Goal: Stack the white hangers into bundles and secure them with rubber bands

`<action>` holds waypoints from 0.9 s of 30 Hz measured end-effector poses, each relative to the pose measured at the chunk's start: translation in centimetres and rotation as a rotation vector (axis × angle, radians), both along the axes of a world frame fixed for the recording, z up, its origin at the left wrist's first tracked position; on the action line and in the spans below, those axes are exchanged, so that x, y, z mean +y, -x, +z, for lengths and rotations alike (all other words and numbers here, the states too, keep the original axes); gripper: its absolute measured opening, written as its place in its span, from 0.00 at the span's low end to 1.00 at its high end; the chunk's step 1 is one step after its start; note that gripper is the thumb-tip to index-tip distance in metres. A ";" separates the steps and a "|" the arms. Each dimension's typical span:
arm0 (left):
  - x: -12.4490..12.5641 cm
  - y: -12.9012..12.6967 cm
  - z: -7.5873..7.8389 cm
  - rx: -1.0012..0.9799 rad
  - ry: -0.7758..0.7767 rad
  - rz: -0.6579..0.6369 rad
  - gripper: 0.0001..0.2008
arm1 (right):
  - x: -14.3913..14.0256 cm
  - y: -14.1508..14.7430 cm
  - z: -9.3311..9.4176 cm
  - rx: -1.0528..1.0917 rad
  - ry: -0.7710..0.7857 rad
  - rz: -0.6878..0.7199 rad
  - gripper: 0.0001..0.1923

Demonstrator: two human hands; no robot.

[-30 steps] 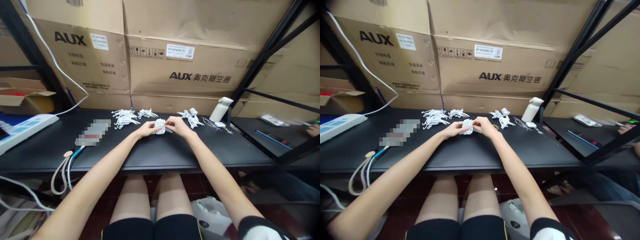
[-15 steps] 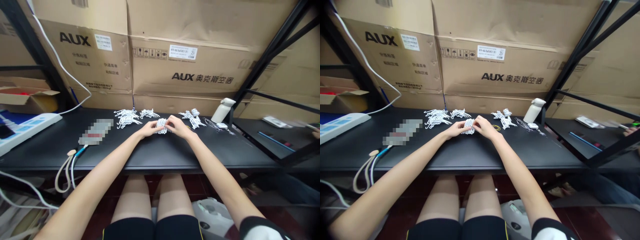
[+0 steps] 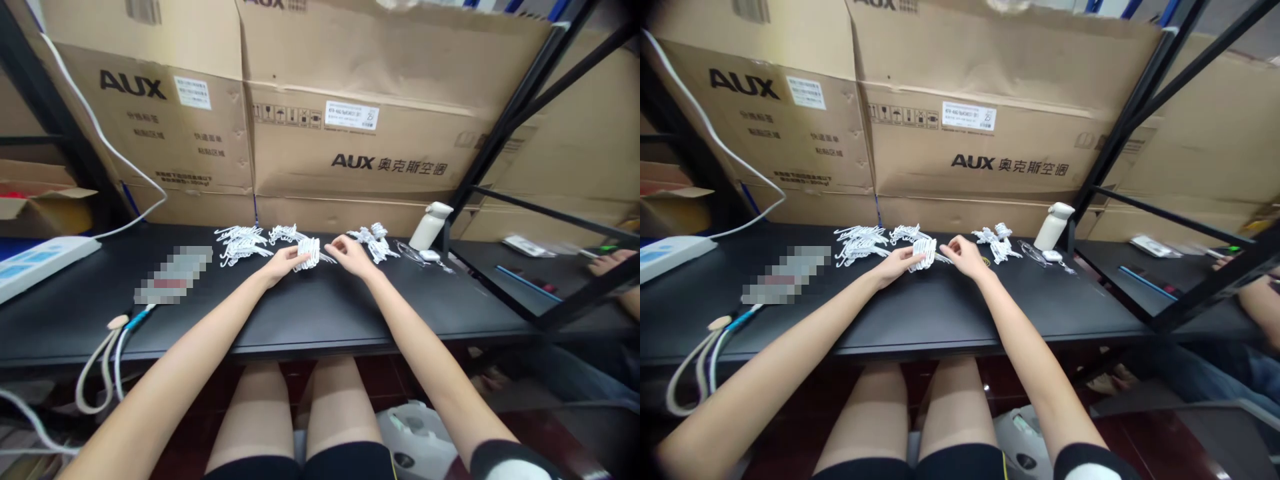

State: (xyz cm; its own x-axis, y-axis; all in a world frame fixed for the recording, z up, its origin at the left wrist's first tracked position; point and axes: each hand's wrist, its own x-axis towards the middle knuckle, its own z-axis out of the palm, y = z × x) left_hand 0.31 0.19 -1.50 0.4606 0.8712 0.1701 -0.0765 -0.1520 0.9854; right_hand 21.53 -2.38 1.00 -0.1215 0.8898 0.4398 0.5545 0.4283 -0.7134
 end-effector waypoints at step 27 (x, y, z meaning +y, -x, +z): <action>-0.4 0.2 1.4 -0.054 0.230 0.165 0.24 | 3.8 -4.2 -3.0 -0.352 0.084 -0.593 0.17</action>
State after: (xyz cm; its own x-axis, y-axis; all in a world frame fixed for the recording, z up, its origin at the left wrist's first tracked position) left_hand 0.07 -0.22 -0.08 0.3053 0.9521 -0.0200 -0.1226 0.0601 0.9906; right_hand 25.72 1.43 -2.03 0.2733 0.8793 0.3901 0.8822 -0.0675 -0.4659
